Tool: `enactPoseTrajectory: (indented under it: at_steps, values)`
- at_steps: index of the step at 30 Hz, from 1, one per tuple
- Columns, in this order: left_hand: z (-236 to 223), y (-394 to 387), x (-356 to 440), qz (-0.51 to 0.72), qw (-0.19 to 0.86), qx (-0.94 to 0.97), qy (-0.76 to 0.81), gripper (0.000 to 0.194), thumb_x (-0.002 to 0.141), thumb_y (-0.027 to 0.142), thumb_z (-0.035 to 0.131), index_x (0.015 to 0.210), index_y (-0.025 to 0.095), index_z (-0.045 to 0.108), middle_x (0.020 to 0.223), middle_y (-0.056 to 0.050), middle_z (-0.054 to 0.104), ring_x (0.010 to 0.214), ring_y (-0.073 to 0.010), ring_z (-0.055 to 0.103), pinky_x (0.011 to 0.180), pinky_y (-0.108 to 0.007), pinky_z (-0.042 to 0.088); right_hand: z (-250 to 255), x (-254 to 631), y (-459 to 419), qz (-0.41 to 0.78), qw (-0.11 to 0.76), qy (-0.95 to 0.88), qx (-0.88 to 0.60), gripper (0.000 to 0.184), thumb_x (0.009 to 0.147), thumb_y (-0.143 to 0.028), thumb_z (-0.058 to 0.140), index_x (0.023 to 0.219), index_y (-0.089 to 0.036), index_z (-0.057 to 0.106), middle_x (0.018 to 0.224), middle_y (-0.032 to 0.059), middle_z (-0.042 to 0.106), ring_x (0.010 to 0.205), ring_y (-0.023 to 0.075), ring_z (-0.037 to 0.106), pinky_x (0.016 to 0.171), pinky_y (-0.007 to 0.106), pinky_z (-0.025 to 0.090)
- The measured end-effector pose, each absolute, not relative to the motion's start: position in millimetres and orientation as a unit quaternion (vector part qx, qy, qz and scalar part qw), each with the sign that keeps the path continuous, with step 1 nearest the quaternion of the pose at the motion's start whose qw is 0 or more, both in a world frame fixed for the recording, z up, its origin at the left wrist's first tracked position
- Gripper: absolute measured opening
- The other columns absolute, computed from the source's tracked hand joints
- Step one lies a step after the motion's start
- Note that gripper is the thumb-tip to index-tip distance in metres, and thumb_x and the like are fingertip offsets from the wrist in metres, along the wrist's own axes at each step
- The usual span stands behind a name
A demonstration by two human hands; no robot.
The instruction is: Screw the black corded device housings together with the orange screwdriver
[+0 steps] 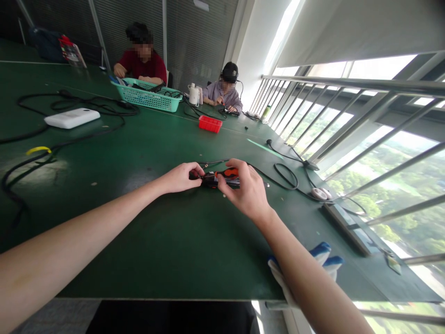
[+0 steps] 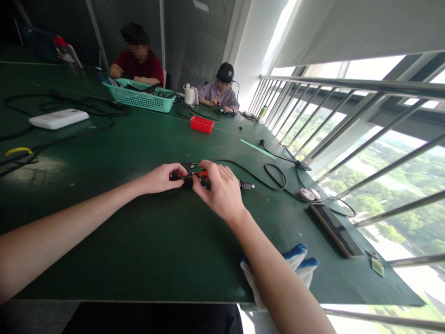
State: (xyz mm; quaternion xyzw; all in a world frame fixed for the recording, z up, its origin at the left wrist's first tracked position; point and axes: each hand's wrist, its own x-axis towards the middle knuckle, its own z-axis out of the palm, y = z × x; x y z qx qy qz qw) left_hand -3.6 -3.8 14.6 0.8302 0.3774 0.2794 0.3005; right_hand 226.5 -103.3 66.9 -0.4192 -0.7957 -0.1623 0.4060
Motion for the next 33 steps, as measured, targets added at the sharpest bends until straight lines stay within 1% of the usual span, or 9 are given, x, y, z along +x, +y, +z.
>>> enactPoseTrajectory:
  at_steps: [4,8,16,19,23,26,28,31,33]
  values:
    - [15,-4,-4,0.278,0.306,0.826,0.383,0.030,0.079,0.039,0.068,0.104,0.021,0.068,0.101,-0.004,0.072,0.094,-0.0220,0.068,0.081,-0.033,0.051,69,239,-103,-0.203,0.459,-0.740,-0.447,0.015,0.093,-0.033,0.061,0.101,-0.024,0.052,0.082,0.0006,0.066,0.067,0.0169,0.062,0.066,0.031,0.050]
    - [15,-4,-3,0.276,0.307,0.824,0.387,0.029,0.080,0.039,0.069,0.103,0.022,0.068,0.102,-0.004,0.072,0.094,-0.0221,0.068,0.081,-0.033,0.051,72,250,-102,-0.222,0.478,-0.711,-0.465,0.014,0.089,-0.031,0.061,0.097,-0.024,0.052,0.072,-0.0031,0.060,0.057,0.0147,0.056,0.060,0.030,0.047]
    - [16,-5,-2,0.282,0.301,0.822,0.393,0.029,0.078,0.038,0.068,0.102,0.022,0.069,0.102,-0.004,0.073,0.095,-0.0224,0.068,0.081,-0.033,0.051,78,249,-98,-0.256,0.396,-0.764,-0.441,0.009,0.092,-0.029,0.060,0.094,-0.023,0.053,0.070,-0.0022,0.059,0.061,0.0153,0.053,0.065,0.030,0.043]
    - [16,-6,-2,0.280,0.300,0.823,0.394,0.029,0.078,0.039,0.068,0.102,0.022,0.069,0.101,-0.004,0.073,0.094,-0.0225,0.068,0.079,-0.033,0.051,81,249,-100,-0.267,0.379,-0.768,-0.441,0.011,0.093,-0.031,0.060,0.100,-0.023,0.054,0.067,-0.0032,0.057,0.060,0.0163,0.054,0.064,0.030,0.043]
    - [18,-6,-3,0.276,0.297,0.823,0.398,0.030,0.078,0.040,0.068,0.102,0.022,0.069,0.101,-0.004,0.072,0.093,-0.0229,0.068,0.078,-0.033,0.051,80,249,-100,-0.235,0.382,-0.774,-0.447,0.030,0.089,-0.030,0.061,0.115,-0.021,0.049,0.088,0.0038,0.067,0.078,0.0217,0.064,0.074,0.035,0.050]
    - [18,-7,-3,0.276,0.295,0.823,0.400,0.030,0.078,0.040,0.067,0.102,0.022,0.069,0.101,-0.004,0.072,0.094,-0.0230,0.068,0.079,-0.033,0.051,76,250,-98,-0.212,0.391,-0.760,-0.474,0.027,0.091,-0.034,0.060,0.112,-0.022,0.049,0.083,0.0010,0.066,0.069,0.0194,0.062,0.070,0.034,0.050]
    - [18,-6,-3,0.276,0.297,0.823,0.398,0.030,0.078,0.040,0.067,0.102,0.022,0.069,0.103,-0.004,0.072,0.096,-0.0232,0.068,0.080,-0.034,0.051,74,252,-97,-0.209,0.427,-0.730,-0.491,0.023,0.093,-0.036,0.059,0.110,-0.023,0.048,0.080,-0.0010,0.065,0.063,0.0172,0.060,0.065,0.032,0.049]
    - [18,-6,-3,0.278,0.302,0.822,0.394,0.030,0.078,0.040,0.068,0.101,0.022,0.069,0.104,-0.005,0.073,0.097,-0.0237,0.068,0.081,-0.034,0.051,72,253,-95,-0.208,0.467,-0.697,-0.503,0.023,0.094,-0.036,0.059,0.109,-0.024,0.048,0.080,-0.0006,0.065,0.066,0.0173,0.062,0.063,0.031,0.048]
    - [18,-5,-2,0.281,0.307,0.820,0.394,0.030,0.077,0.041,0.068,0.101,0.022,0.069,0.104,-0.005,0.073,0.097,-0.0241,0.068,0.081,-0.035,0.051,71,252,-94,-0.207,0.461,-0.699,-0.506,0.022,0.095,-0.037,0.060,0.109,-0.023,0.048,0.079,-0.0005,0.065,0.065,0.0174,0.062,0.063,0.031,0.048]
